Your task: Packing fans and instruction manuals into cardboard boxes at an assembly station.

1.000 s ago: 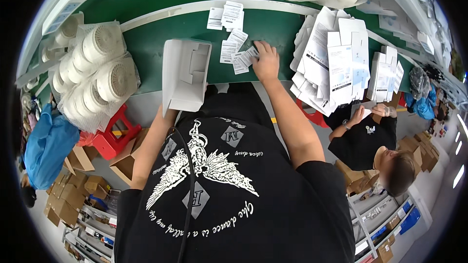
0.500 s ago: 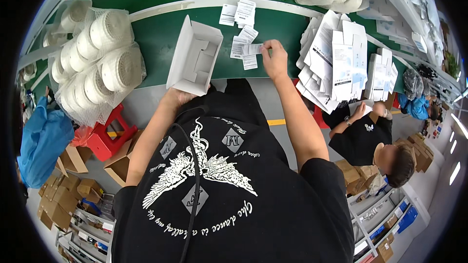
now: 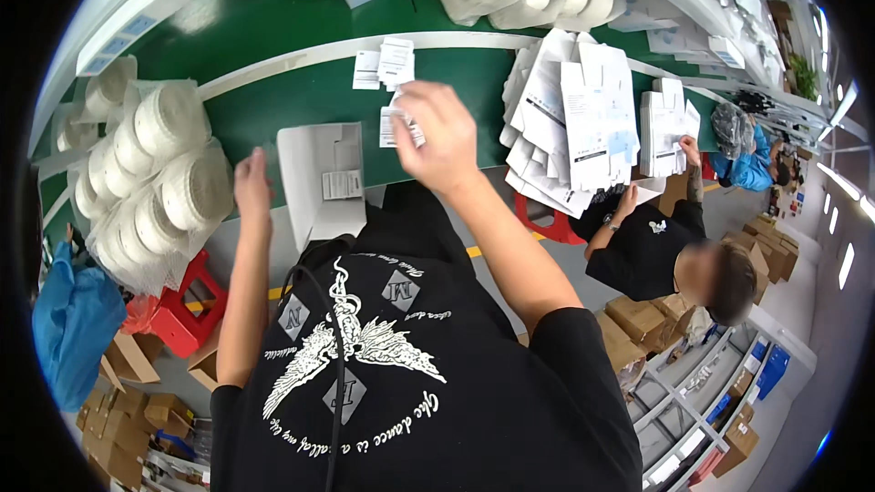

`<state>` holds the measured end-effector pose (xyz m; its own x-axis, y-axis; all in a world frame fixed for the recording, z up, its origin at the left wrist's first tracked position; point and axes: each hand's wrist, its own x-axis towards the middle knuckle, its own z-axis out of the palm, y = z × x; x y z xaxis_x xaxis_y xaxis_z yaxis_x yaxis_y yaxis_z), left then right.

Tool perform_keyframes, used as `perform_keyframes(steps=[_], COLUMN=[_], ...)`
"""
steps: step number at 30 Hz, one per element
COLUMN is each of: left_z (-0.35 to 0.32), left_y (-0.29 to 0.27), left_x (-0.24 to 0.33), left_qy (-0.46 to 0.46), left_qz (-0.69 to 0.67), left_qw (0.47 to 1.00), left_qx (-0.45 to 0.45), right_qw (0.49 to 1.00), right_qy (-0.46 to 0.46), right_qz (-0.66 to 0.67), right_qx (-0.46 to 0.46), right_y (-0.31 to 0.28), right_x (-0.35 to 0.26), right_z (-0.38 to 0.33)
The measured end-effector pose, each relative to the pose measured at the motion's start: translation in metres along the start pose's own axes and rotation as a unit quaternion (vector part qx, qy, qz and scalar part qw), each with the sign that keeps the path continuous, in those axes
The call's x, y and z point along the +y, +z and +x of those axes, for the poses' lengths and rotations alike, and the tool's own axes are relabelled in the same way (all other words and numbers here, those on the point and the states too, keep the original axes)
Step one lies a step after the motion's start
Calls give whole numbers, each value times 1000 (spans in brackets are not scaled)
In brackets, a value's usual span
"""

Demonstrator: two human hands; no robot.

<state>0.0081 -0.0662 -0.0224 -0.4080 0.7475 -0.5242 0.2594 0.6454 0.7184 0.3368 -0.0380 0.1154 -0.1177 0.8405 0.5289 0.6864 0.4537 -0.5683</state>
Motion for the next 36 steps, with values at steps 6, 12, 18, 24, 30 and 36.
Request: perform_keyframes(steps=[6,12,18,24,30,36], left_z=[-61,-57,-22,-10,-34,-3], left_y=[-12,30,24,-7,-35,-23], left_x=[240,261,238,244,230,217], left_qy=[380,292,323,306,149,278], left_qz=[176,569,556,484,444,429], left_qw=[879,712,725,807,863,829], left_qx=[-229,-289,-247,-145,-191,-224], right_qw=[940,881,783,832,823,848], right_qy=[147,264,49,201,470,347], right_qz=[-270,-388,-585,-481,-61,249], right_qx=[149,63,-205,-190,312,314], right_y=[-100,-155,-230,-277,-218,-269], right_x=[271,505,673,699,563,292], right_z=[43,100,107,64,31,-36])
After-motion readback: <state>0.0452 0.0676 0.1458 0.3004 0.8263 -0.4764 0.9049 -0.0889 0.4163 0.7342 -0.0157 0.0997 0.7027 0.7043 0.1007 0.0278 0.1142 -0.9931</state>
